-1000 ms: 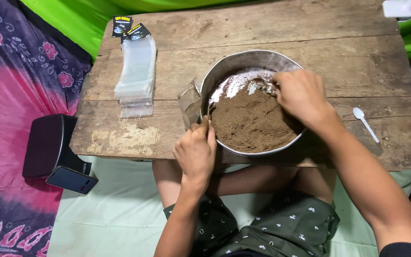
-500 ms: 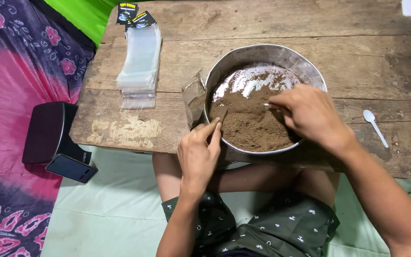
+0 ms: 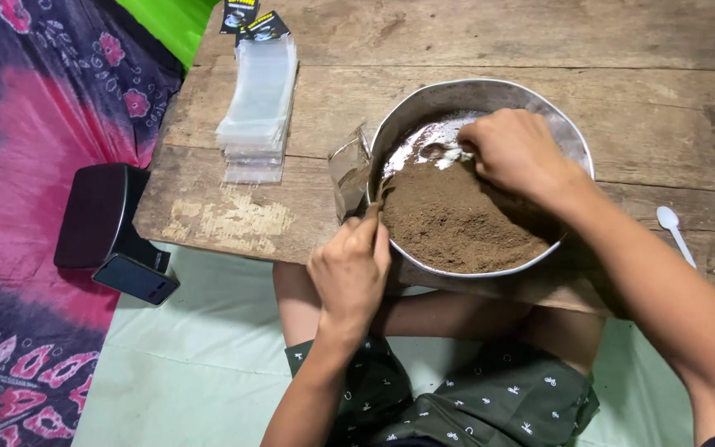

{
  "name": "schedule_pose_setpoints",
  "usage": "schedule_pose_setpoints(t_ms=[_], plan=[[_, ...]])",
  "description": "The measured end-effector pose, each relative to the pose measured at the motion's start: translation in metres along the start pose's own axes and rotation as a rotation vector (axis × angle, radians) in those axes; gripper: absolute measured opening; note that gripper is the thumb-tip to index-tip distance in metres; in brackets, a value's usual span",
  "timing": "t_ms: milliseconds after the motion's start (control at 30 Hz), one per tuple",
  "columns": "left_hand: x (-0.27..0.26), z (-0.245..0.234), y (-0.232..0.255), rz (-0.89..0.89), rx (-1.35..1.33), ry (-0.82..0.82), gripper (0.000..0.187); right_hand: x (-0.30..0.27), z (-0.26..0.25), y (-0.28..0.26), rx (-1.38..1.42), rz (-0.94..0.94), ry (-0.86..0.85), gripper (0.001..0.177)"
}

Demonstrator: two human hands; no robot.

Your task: Packaging ground coffee into small plastic bags using a spoon.

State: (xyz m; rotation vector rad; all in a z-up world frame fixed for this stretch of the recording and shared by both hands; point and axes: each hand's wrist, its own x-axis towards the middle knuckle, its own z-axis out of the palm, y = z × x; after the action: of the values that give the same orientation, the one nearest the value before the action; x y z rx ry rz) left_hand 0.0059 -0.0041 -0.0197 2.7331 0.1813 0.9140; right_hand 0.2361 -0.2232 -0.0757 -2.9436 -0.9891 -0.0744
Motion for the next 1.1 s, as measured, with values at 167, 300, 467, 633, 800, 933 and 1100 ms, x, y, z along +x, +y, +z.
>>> schedule_pose_setpoints(t_ms=[167,300,467,633,800,933,1100], plan=[[0.006,-0.001,0.006,0.017,0.043,-0.075,0.016,-0.005,-0.039,-0.043,0.076,-0.056,-0.132,0.018],[0.009,-0.005,0.005,0.005,0.003,-0.185,0.019,-0.028,-0.076,-0.054,0.132,-0.094,-0.196,0.034],[0.006,-0.030,0.015,-0.020,-0.119,-0.183,0.020,-0.073,-0.094,-0.039,0.177,-0.124,-0.107,0.031],[-0.002,-0.044,0.018,0.034,-0.141,-0.077,0.017,-0.102,-0.074,-0.004,-0.105,-0.191,0.123,0.029],[-0.002,-0.034,0.013,0.043,0.048,0.034,0.016,-0.049,-0.043,0.014,0.021,-0.070,0.107,0.021],[-0.007,-0.008,0.001,0.044,0.087,0.019,0.019,0.010,-0.022,-0.018,0.090,-0.060,0.006,0.016],[-0.001,-0.016,0.007,0.061,0.139,0.029,0.018,0.020,-0.065,-0.062,0.169,-0.217,-0.116,0.013]])
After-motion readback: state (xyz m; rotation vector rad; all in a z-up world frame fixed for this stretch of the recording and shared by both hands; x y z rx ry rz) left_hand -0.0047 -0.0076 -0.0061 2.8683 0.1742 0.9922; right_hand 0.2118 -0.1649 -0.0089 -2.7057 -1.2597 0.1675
